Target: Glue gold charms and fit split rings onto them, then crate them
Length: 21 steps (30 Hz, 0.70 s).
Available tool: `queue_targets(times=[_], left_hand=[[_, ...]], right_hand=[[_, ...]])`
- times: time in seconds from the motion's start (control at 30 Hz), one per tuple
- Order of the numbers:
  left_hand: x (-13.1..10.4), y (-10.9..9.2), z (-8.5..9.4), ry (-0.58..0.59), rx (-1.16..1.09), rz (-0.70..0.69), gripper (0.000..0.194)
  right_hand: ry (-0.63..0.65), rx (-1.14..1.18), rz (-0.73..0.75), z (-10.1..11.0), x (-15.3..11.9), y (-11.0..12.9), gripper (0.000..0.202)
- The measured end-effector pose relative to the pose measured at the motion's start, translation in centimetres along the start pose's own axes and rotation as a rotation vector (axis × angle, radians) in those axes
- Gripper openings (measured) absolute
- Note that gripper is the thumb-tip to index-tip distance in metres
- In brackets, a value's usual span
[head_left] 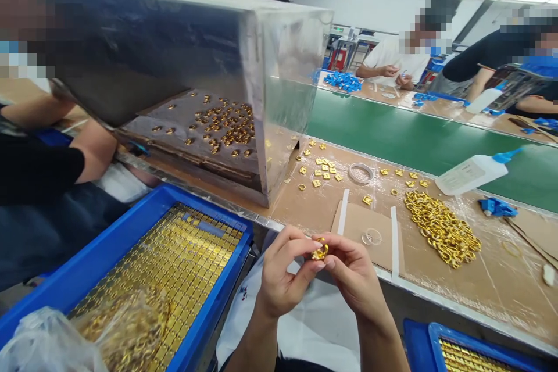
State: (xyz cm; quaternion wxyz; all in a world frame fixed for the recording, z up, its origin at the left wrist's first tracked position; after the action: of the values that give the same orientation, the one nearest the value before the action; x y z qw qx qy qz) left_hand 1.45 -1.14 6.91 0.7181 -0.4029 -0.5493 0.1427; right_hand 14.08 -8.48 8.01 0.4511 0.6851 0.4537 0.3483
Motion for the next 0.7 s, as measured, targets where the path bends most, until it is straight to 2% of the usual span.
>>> queue_targets(times=[0.1,0.2,0.33,0.5,0.6,0.7], left_hand=[[-0.1,0.0,0.0,0.04,0.03,-0.015,0.022],[0.1,0.5,-0.7,0.083,0.01,-0.043,0.019],[0.8,1.0,-3.1,0.202,-0.093,-0.063,0.018],[0.6,-0.1,-6.4,0.45,-0.211,-0.104,0.022],[-0.1,0.6,-7.0,0.551,-0.221,-0.017,0.034],[-1.1,3.2,-6.6,0.662,-0.211,0.005,0.028]], right_hand=[[0.007,0.03,0.014,0.1,-0.5,0.6,0.031],[-0.022,-0.039,0.088,0.8,-1.3,1.3,0.033],[-0.125,-0.151,0.157,2.6,-3.3,2.4,0.037],[-0.309,-0.204,0.243,3.9,-7.4,2.8,0.042],[-0.473,-0.312,0.272,5.7,-11.1,2.4,0.039],[-0.786,-0.577,0.192,9.9,-17.2,1.5,0.027]])
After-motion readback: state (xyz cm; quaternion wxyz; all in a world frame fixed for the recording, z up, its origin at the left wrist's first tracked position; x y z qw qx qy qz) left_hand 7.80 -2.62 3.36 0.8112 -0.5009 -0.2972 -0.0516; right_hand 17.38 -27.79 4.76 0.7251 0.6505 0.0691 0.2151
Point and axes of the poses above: each hand's wrist, its own x-axis towards the middle knuckle, its own z-axis out of the back of the hand, y = z × x, the point moved 1 cm from there along x, towards the middle knuckle, and after that the axes turned 6 degrees about x, right-handed, at the moved point
